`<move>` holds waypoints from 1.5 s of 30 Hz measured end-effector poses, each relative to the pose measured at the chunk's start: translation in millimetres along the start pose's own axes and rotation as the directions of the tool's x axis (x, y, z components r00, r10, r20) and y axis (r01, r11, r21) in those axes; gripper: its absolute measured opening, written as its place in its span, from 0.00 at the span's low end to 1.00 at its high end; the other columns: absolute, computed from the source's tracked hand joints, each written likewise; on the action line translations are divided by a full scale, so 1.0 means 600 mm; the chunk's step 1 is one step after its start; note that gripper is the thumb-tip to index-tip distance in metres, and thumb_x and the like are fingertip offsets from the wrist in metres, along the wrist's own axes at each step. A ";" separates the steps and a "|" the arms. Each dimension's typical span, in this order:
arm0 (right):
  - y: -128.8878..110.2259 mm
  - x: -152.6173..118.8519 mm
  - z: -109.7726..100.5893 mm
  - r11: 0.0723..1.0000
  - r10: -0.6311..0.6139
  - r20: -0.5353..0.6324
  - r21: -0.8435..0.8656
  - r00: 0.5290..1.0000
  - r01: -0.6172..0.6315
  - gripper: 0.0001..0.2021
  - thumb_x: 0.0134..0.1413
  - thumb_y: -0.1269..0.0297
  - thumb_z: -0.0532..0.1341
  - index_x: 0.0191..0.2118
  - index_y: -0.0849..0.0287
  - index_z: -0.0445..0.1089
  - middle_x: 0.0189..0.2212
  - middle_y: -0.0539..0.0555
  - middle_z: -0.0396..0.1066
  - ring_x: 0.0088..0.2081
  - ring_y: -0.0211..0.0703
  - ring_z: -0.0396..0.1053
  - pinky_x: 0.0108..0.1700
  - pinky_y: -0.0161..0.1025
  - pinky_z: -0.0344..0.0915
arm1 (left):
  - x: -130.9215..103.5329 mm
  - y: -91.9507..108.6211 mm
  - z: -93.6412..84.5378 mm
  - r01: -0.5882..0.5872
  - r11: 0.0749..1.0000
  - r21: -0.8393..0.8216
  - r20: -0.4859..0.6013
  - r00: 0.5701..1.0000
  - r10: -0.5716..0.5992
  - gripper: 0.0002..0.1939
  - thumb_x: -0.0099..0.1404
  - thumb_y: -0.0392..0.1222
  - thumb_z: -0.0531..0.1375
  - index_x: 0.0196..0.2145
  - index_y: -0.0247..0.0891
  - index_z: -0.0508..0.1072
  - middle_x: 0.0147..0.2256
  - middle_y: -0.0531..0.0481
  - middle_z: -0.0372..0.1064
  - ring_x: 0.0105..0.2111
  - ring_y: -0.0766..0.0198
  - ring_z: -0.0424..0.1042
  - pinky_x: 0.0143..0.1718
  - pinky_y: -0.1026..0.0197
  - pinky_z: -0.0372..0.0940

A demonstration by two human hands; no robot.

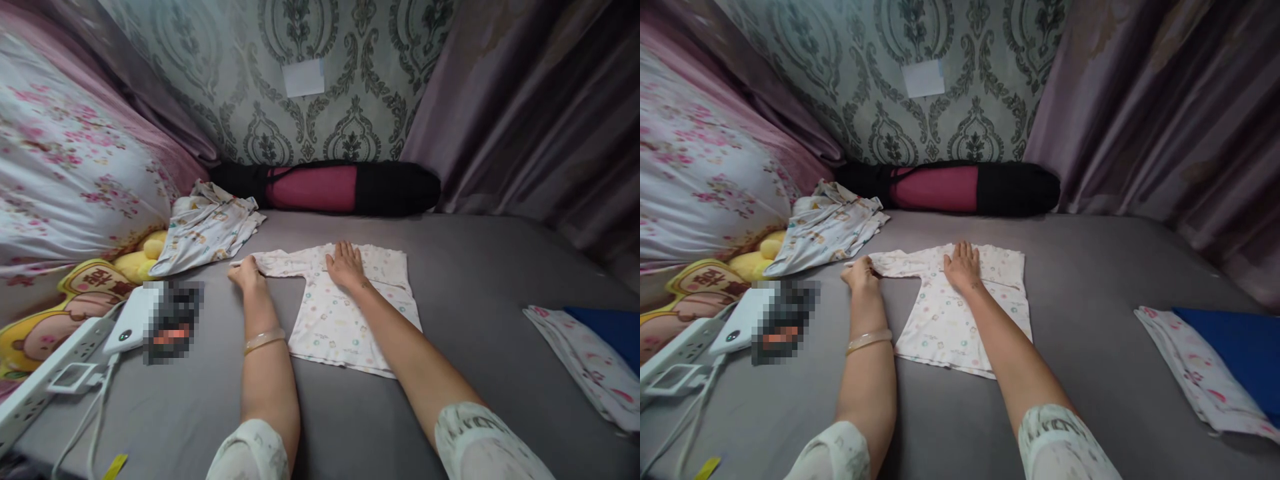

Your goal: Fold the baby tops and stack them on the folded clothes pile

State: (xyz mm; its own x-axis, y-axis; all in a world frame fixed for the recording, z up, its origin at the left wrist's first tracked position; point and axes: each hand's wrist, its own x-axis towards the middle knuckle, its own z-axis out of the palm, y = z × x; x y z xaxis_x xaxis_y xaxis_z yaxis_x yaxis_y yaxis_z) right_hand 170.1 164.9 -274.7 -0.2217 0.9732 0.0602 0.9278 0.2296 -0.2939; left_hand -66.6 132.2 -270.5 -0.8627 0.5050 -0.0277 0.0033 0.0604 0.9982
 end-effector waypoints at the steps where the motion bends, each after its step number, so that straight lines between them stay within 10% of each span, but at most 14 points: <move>1: -0.001 -0.002 -0.004 1.000 -0.007 -0.012 0.008 1.000 0.007 0.31 0.66 0.56 0.43 0.66 0.74 0.49 0.68 0.67 0.44 0.68 0.55 0.38 0.65 0.53 0.32 | 0.006 0.003 0.002 0.057 0.998 -0.030 -0.001 0.998 -0.057 0.11 0.50 0.32 0.53 0.32 0.39 0.58 0.25 0.56 0.56 0.24 0.65 0.65 0.27 0.61 0.65; 5: -0.012 -0.010 -0.022 0.984 -0.173 -0.164 0.016 0.971 0.178 0.25 0.63 0.66 0.49 0.63 0.68 0.57 0.64 0.65 0.53 0.64 0.52 0.47 0.64 0.50 0.39 | 0.011 0.023 0.010 0.278 0.913 -0.298 -0.055 0.950 -0.307 0.09 0.46 0.31 0.53 0.27 0.39 0.58 0.21 0.60 0.55 0.19 0.72 0.59 0.23 0.67 0.63; 11: -0.036 -0.011 -0.022 0.961 -0.259 -0.078 0.081 0.963 0.265 0.17 0.64 0.64 0.49 0.52 0.56 0.70 0.49 0.58 0.67 0.52 0.49 0.59 0.53 0.42 0.55 | -0.003 0.044 0.010 0.246 0.833 -0.496 -0.066 0.945 -0.319 0.11 0.44 0.29 0.54 0.27 0.38 0.58 0.24 0.60 0.59 0.22 0.71 0.63 0.26 0.66 0.64; 20: -0.057 -0.014 -0.039 0.979 -0.204 0.080 -0.008 0.976 0.205 0.22 0.62 0.52 0.51 0.56 0.55 0.67 0.53 0.60 0.62 0.54 0.54 0.56 0.54 0.46 0.51 | 0.003 0.060 0.005 0.010 0.710 -0.704 0.017 1.000 0.002 0.10 0.45 0.34 0.55 0.27 0.40 0.56 0.26 0.59 0.62 0.30 0.68 0.69 0.36 0.65 0.66; 30: -0.091 0.011 -0.038 0.989 -0.101 0.153 -0.090 0.983 0.116 0.25 0.62 0.51 0.47 0.59 0.56 0.63 0.55 0.65 0.62 0.56 0.59 0.56 0.55 0.53 0.50 | -0.065 0.113 0.032 -0.063 0.705 -0.707 0.181 0.947 0.266 0.11 0.48 0.35 0.58 0.26 0.40 0.56 0.26 0.59 0.62 0.32 0.69 0.69 0.42 0.66 0.64; 35: -0.054 0.017 -0.051 0.967 -0.066 0.096 0.253 0.993 0.040 0.22 0.60 0.61 0.51 0.59 0.56 0.64 0.55 0.60 0.67 0.57 0.53 0.61 0.56 0.47 0.56 | -0.106 0.133 0.069 -0.059 0.760 -0.647 0.229 0.936 0.268 0.07 0.48 0.35 0.55 0.28 0.39 0.60 0.27 0.57 0.64 0.32 0.68 0.69 0.40 0.65 0.64; 38: -0.012 0.005 -0.074 0.716 0.118 0.147 0.672 0.982 -0.187 0.19 0.60 0.64 0.50 0.53 0.59 0.69 0.50 0.58 0.72 0.49 0.46 0.69 0.50 0.40 0.64 | -0.128 0.135 0.096 -0.020 0.778 -0.627 0.280 0.927 0.250 0.09 0.49 0.34 0.54 0.32 0.39 0.64 0.28 0.56 0.66 0.32 0.67 0.70 0.38 0.65 0.64; 41: 0.034 -0.020 -0.096 0.217 0.191 0.375 0.885 0.907 -0.412 0.17 0.62 0.62 0.49 0.49 0.64 0.68 0.44 0.62 0.74 0.41 0.44 0.73 0.45 0.42 0.68 | -0.166 0.130 0.119 -0.021 0.839 -0.544 0.355 0.900 0.253 0.13 0.53 0.36 0.55 0.39 0.39 0.68 0.29 0.55 0.68 0.32 0.66 0.71 0.35 0.65 0.65; 43: 0.064 -0.038 -0.105 -0.052 0.156 0.442 0.897 0.883 -0.440 0.20 0.64 0.60 0.44 0.48 0.66 0.67 0.41 0.65 0.74 0.40 0.47 0.74 0.45 0.46 0.68 | -0.200 0.125 0.129 -0.053 0.885 -0.462 0.485 0.820 0.302 0.16 0.56 0.38 0.56 0.44 0.40 0.69 0.32 0.53 0.71 0.34 0.64 0.72 0.36 0.64 0.65; 45: 0.089 -0.051 -0.106 -0.167 0.146 0.439 0.894 0.887 -0.415 0.26 0.65 0.55 0.37 0.48 0.65 0.66 0.40 0.67 0.74 0.41 0.51 0.74 0.45 0.51 0.68 | -0.234 0.121 0.134 -0.085 0.915 -0.394 0.675 0.650 0.351 0.18 0.58 0.41 0.59 0.47 0.40 0.70 0.39 0.49 0.73 0.40 0.61 0.73 0.41 0.61 0.66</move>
State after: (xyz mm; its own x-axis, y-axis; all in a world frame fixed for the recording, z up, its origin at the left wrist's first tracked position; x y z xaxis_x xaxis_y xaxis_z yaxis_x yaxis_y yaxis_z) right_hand 245.6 148.2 -231.4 -0.1932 0.8922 -0.4082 -0.3306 -0.4509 -0.8291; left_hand 95.4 135.0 -198.6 -0.2179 0.9301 0.2958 -0.1226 -0.3267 0.9371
